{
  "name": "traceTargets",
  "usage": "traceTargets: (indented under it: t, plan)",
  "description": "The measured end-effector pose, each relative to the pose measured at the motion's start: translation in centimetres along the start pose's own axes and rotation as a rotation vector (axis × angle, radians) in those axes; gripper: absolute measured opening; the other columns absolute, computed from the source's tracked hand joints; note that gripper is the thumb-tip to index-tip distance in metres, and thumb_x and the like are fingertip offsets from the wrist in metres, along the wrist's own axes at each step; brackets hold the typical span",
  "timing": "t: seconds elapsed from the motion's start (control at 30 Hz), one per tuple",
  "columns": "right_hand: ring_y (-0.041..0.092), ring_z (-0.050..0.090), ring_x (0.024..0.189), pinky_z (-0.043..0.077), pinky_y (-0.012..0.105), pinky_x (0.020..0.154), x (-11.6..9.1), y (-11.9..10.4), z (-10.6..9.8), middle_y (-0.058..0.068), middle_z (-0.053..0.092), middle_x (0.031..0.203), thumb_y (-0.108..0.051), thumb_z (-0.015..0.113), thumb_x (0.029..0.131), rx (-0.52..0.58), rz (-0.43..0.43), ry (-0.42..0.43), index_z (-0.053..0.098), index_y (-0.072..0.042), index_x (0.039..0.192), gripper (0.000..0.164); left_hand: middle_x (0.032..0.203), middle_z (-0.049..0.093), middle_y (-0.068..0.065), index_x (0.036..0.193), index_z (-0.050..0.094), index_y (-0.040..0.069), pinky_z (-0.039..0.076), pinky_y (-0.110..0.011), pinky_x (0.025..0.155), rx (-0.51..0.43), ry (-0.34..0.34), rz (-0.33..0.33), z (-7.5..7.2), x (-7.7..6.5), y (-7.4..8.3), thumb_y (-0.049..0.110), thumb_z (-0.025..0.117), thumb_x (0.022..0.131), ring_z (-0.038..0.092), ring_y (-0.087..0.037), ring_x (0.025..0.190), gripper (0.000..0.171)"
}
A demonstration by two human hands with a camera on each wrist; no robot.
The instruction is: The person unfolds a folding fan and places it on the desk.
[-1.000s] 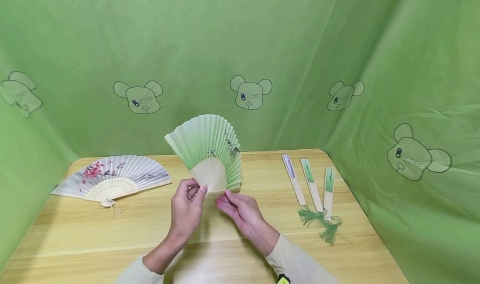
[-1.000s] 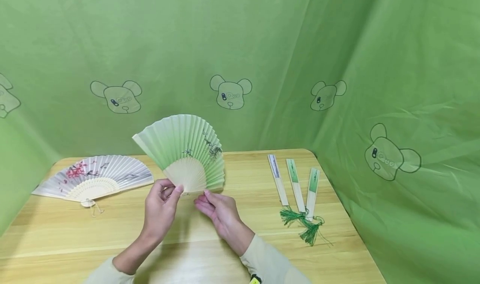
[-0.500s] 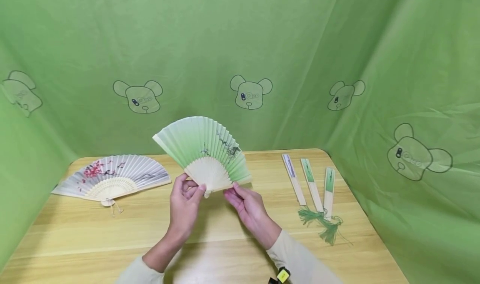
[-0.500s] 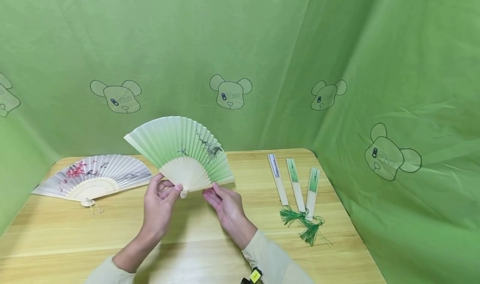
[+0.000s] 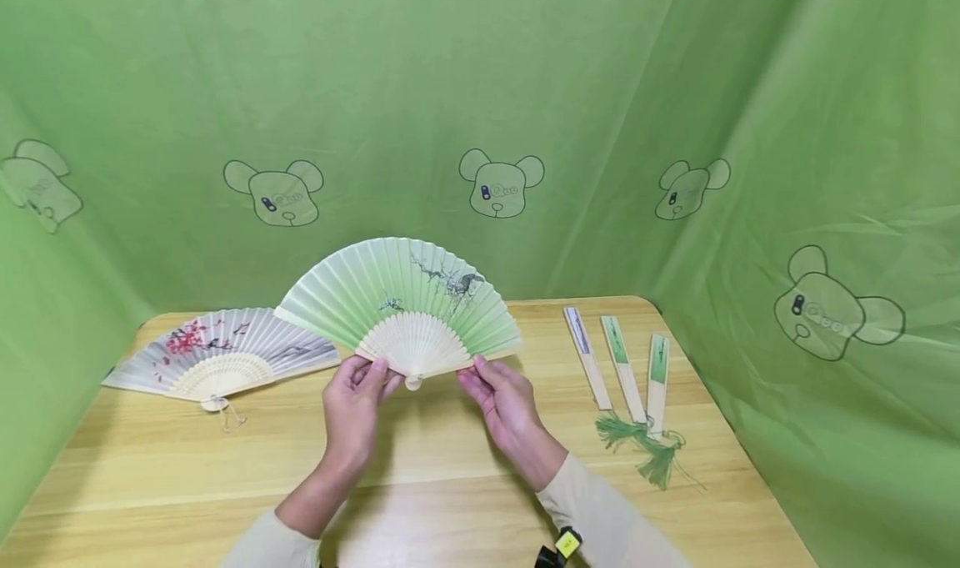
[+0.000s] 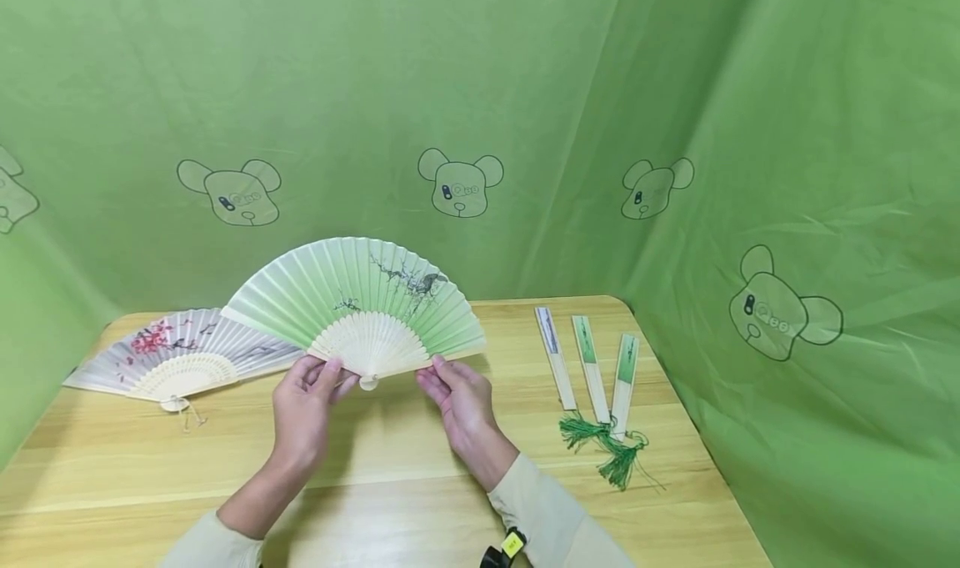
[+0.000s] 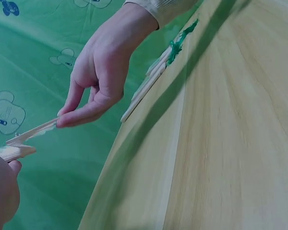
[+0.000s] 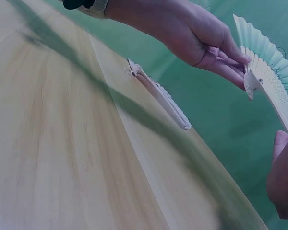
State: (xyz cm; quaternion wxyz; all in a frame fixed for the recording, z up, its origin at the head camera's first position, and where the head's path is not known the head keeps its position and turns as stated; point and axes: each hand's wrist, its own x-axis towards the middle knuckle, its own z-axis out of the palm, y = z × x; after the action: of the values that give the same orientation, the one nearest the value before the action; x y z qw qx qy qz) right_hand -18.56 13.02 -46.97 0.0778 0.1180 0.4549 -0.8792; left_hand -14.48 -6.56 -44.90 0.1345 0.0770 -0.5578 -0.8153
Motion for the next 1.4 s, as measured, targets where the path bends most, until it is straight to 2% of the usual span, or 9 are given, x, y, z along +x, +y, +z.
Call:
traceTargets:
  t: [0.13, 0.23, 0.43, 0.6, 0.8, 1.1, 1.4]
  plan:
    - [0.018, 0.072, 0.083, 0.063, 0.030, 0.092, 0.3, 0.1, -0.1, 0.010, 0.070, 0.087, -0.006, 0.062, 0.094, -0.013, -0.030, 0.003, 0.061, 0.000, 0.099, 0.008, 0.096, 0.070, -0.009, 0.115, 0.060, -0.004, 0.062, -0.031, 0.091, -0.033, 0.036, -0.020, -0.4, 0.4, -0.3, 0.010, 0.060, 0.097, 0.075, -0.018, 0.091, 0.024]
    - [0.019, 0.073, 0.084, 0.063, 0.032, 0.092, 0.5, 0.2, -0.2, 0.010, 0.071, 0.087, -0.006, 0.064, 0.093, -0.008, -0.045, 0.008, 0.061, -0.001, 0.095, 0.006, 0.093, 0.073, -0.008, 0.115, 0.056, -0.003, 0.063, -0.033, 0.090, -0.070, 0.056, -0.046, -0.6, 0.7, -0.4, 0.011, 0.059, 0.098, 0.075, -0.020, 0.089, 0.022]
    - [0.021, 0.074, 0.084, 0.062, 0.034, 0.094, 1.0, 0.3, -0.5, 0.010, 0.070, 0.086, -0.003, 0.064, 0.093, -0.010, -0.065, 0.032, 0.058, -0.003, 0.087, 0.008, 0.088, 0.076, -0.008, 0.109, 0.051, -0.008, 0.063, -0.035, 0.091, -0.101, 0.066, -0.097, -1.1, 1.6, -0.9, 0.011, 0.058, 0.099, 0.075, -0.027, 0.092, 0.022]
    - [0.023, 0.074, 0.086, 0.062, 0.036, 0.094, 1.5, 0.3, -1.1, 0.011, 0.070, 0.087, -0.006, 0.062, 0.094, -0.039, -0.076, 0.048, 0.059, 0.000, 0.093, 0.007, 0.086, 0.076, -0.010, 0.103, 0.052, -0.012, 0.063, -0.037, 0.091, -0.136, 0.080, -0.141, -1.5, 2.4, -1.7, 0.009, 0.059, 0.098, 0.076, -0.025, 0.088, 0.023]
    - [0.026, 0.074, 0.091, 0.062, 0.038, 0.094, 1.8, 0.5, -1.8, 0.014, 0.070, 0.090, -0.007, 0.058, 0.097, -0.112, -0.074, 0.057, 0.058, 0.007, 0.104, 0.016, 0.087, 0.076, -0.006, 0.114, 0.050, -0.008, 0.062, -0.037, 0.092, -0.161, 0.102, -0.215, -2.6, 3.2, -2.7, 0.005, 0.059, 0.097, 0.076, -0.021, 0.086, 0.023]
    - [0.033, 0.072, 0.099, 0.063, 0.039, 0.094, 2.7, 0.9, -2.9, 0.019, 0.071, 0.096, -0.006, 0.054, 0.098, -0.196, -0.043, 0.076, 0.056, 0.012, 0.117, 0.026, 0.081, 0.074, -0.007, 0.106, 0.055, -0.008, 0.063, -0.036, 0.092, -0.130, 0.147, -0.311, -3.4, 3.8, -3.9, 0.006, 0.059, 0.097, 0.076, -0.024, 0.088, 0.017]
    - [0.036, 0.071, 0.101, 0.063, 0.038, 0.092, 3.6, 1.2, -3.8, 0.023, 0.070, 0.099, -0.005, 0.054, 0.098, -0.236, -0.023, 0.108, 0.056, 0.013, 0.118, 0.026, 0.086, 0.075, -0.009, 0.112, 0.054, -0.008, 0.063, -0.034, 0.090, -0.043, 0.139, -0.380, -4.0, 4.5, -4.8, 0.002, 0.061, 0.094, 0.075, -0.027, 0.092, 0.022]
